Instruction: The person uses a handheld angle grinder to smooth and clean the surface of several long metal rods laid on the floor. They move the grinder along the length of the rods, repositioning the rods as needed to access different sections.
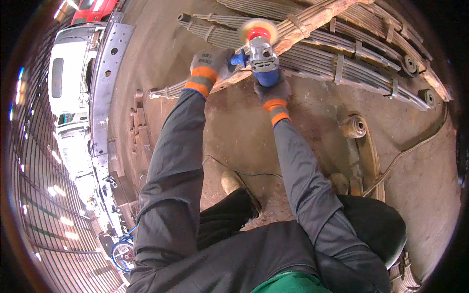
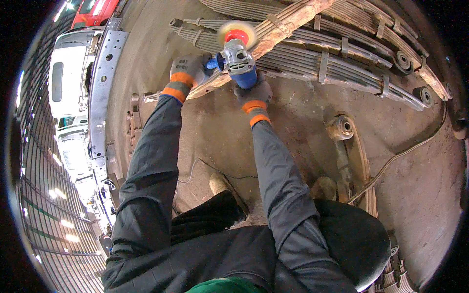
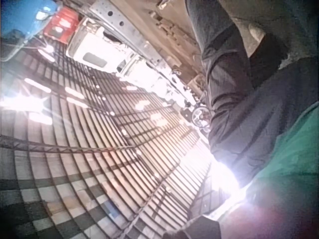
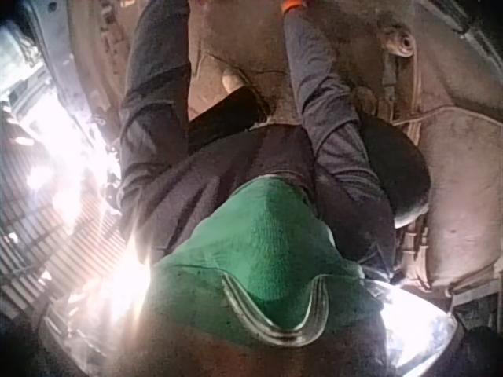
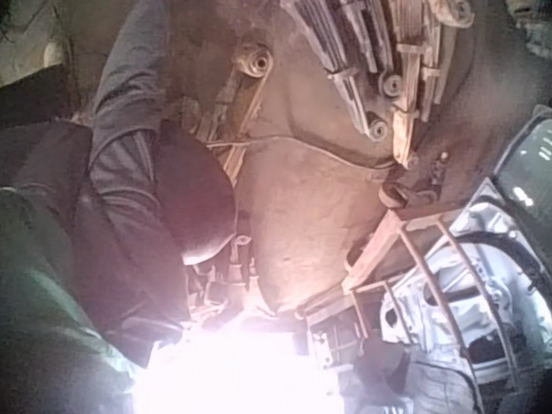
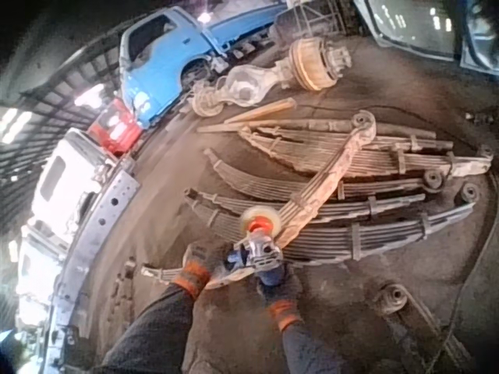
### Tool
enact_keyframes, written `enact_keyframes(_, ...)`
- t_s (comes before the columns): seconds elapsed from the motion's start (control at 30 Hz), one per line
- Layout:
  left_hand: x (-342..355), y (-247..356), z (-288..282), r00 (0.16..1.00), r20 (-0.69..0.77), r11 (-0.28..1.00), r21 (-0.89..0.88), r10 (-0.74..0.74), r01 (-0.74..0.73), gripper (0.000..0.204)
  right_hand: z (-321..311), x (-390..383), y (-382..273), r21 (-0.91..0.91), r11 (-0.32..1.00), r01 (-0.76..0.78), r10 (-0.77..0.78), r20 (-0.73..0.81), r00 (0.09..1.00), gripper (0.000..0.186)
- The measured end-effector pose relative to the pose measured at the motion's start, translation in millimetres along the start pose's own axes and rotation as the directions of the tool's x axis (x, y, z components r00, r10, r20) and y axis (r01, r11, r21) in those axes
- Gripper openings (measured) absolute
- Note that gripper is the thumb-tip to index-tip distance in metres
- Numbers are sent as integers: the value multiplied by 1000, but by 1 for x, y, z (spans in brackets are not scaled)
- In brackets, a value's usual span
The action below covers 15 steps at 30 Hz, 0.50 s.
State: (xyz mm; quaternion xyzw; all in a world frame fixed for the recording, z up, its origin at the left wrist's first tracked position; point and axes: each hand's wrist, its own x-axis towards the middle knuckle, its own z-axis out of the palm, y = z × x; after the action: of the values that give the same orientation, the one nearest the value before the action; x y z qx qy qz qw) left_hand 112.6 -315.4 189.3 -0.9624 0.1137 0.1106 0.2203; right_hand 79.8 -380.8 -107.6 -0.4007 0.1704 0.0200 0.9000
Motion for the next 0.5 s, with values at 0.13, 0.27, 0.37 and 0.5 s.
enact_keyframes(0.13,2,9,-8,996,77,999,-8,-45,46,35,-4,-10,-28,-214,970,114,-104,58,993,46)
enact_keyframes(0.27,10,-8,17,999,-30,999,-39,-25,24,38,11,-44,-85,-390,917,83,-52,91,994,41)
enact_keyframes(0.37,17,4,-2,998,-58,999,-42,9,-11,37,11,-36,-103,521,815,-255,223,124,967,44)
enact_keyframes(0.5,30,9,-11,995,-98,1000,-8,28,-29,36,4,-13,-79,71,996,46,-48,18,999,44)
